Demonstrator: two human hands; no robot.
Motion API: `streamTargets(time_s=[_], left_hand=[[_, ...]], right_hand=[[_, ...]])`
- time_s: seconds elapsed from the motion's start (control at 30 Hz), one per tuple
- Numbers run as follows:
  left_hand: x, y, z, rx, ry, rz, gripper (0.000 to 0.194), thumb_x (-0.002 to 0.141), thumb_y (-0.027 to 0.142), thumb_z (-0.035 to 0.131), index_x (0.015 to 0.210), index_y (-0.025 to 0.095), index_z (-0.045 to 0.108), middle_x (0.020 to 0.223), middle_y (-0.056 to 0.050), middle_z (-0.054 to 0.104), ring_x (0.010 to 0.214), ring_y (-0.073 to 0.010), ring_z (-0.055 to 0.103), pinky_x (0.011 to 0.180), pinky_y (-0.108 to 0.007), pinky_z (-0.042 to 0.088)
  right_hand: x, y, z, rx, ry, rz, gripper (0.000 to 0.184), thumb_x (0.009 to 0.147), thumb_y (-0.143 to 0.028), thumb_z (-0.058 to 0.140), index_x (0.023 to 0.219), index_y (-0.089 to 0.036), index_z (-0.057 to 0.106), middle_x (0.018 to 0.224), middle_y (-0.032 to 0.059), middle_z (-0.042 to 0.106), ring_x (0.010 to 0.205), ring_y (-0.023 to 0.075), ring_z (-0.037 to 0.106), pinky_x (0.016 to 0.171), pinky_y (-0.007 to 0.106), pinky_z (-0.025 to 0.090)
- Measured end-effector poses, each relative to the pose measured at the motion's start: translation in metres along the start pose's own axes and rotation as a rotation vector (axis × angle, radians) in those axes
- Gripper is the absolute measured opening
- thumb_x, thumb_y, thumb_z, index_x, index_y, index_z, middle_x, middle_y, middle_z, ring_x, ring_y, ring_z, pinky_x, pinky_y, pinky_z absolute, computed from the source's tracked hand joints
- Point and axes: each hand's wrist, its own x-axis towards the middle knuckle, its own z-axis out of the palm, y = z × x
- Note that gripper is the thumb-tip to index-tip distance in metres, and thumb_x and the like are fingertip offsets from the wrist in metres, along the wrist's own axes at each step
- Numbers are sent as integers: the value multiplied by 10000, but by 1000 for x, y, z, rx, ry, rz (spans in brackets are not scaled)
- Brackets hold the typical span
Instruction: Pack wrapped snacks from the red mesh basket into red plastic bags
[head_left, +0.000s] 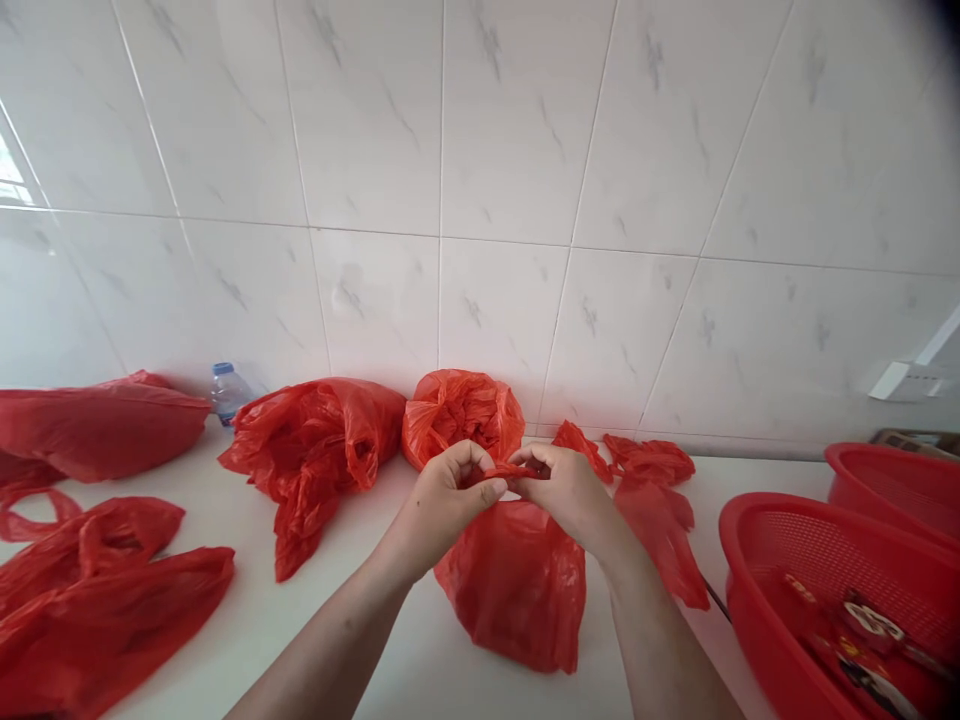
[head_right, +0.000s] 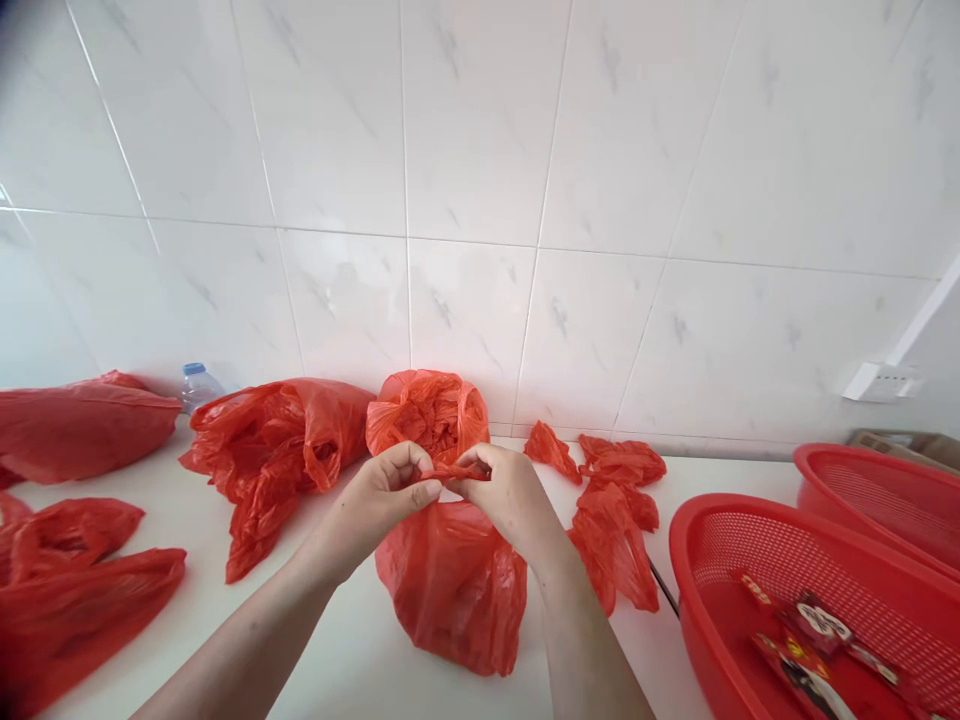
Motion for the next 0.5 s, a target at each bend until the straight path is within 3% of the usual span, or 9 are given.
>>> streamTargets(time_s=[0.13,0.23,0.37,0.5], left_hand=[[2,-2,3,158,32,27,96,771,170,592,748,192,501,679,53,494,615,-90,404,558,-201,320],[4,-2,3,257,96,28,96,743,138,576,713,190,502,656,57,483,618,-95,394,557,-199,315],[5,-4,2,328,120,48,95,736,161,586,700,192,504,654,55,497,632,-106,418,574,-209,330],[4,-7,3,428,115,55,64,765,188,569,727,208,521,705,40,548,672,-130,479,621,-240,378]], right_hand=[[5,5,7,-94,70,-63,111,776,-273,574,698,-216,629,642,-34,602,611,122,506,549,249,330],[5,6,6,91,-6,-56,104,774,-242,573,826,-228,662,752,-21,648,708,139,565,617,252,392],[1,7,-5,386,-157,-64,366,749,-258,644,1114,-262,619,1017,9,650,901,158,587,784,279,449],[4,14,-10,527,-91,-70,228,797,-325,589,983,-211,654,885,7,629,811,128,564,758,263,434]])
